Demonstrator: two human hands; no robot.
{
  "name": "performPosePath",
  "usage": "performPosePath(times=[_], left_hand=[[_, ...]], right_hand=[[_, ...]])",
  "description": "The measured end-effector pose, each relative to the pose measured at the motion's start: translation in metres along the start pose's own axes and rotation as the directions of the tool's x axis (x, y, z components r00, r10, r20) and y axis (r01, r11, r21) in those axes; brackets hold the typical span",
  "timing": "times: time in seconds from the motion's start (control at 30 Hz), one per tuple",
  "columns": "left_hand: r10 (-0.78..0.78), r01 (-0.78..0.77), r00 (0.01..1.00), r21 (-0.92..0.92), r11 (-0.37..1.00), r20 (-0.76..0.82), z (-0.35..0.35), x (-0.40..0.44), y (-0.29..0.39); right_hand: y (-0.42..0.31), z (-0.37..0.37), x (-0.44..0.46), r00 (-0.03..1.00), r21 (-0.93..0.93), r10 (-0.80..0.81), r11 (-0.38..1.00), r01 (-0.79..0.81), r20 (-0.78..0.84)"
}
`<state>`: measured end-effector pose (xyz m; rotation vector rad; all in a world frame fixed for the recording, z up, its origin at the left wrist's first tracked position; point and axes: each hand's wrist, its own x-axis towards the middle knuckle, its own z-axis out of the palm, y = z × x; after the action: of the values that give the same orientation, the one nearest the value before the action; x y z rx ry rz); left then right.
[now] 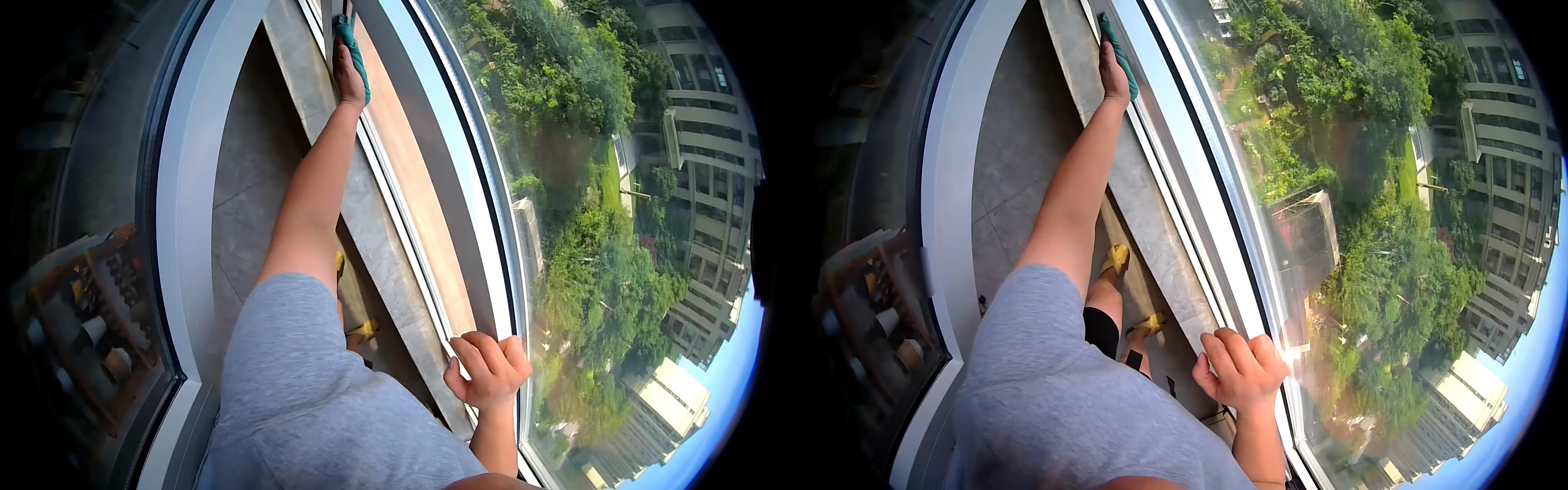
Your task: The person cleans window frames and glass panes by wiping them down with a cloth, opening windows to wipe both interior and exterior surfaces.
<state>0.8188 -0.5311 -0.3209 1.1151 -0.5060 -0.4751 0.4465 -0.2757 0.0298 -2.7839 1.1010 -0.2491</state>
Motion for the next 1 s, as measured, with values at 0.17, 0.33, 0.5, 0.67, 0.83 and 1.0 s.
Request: performPosePath(times=[0.17,0.33,0.5,0.67,0.83,1.0], left_hand=[[-0.097,0.108,0.991,0.116,0.987,-0.098,-0.031,-0.009,-0.089],[-0.244,0.282,0.95,0.204,0.937,-0.194,-0.061,-0.022,-0.163],[-0.432,0.494,0.858,0.217,0.842,-0.278,-0.087,-0.042,-0.223],[-0.249,0.341,0.911,0.262,0.903,-0.328,-0.068,-0.098,-0.228],[-0.228,0.315,0.917,0.243,0.917,-0.328,-0.037,-0.214,-0.182],[-0.317,0.442,0.876,0.34,0.83,-0.364,-0.022,-0.352,-0.165]], right_hand=[[0.002,0.007,-0.006,1.0,-0.047,0.016,0.999,-0.014,0.025],[-0.004,0.001,-0.012,0.989,-0.066,0.078,0.995,-0.07,0.128],[-0.003,-0.004,-0.014,0.974,-0.119,0.096,0.99,-0.072,0.206],[-0.005,-0.009,-0.014,0.965,-0.114,0.099,0.991,-0.074,0.241],[-0.003,-0.004,-0.013,0.981,-0.048,0.051,0.998,-0.043,0.186],[0.003,0.006,-0.011,0.997,0.02,-0.053,0.998,0.052,0.056]])
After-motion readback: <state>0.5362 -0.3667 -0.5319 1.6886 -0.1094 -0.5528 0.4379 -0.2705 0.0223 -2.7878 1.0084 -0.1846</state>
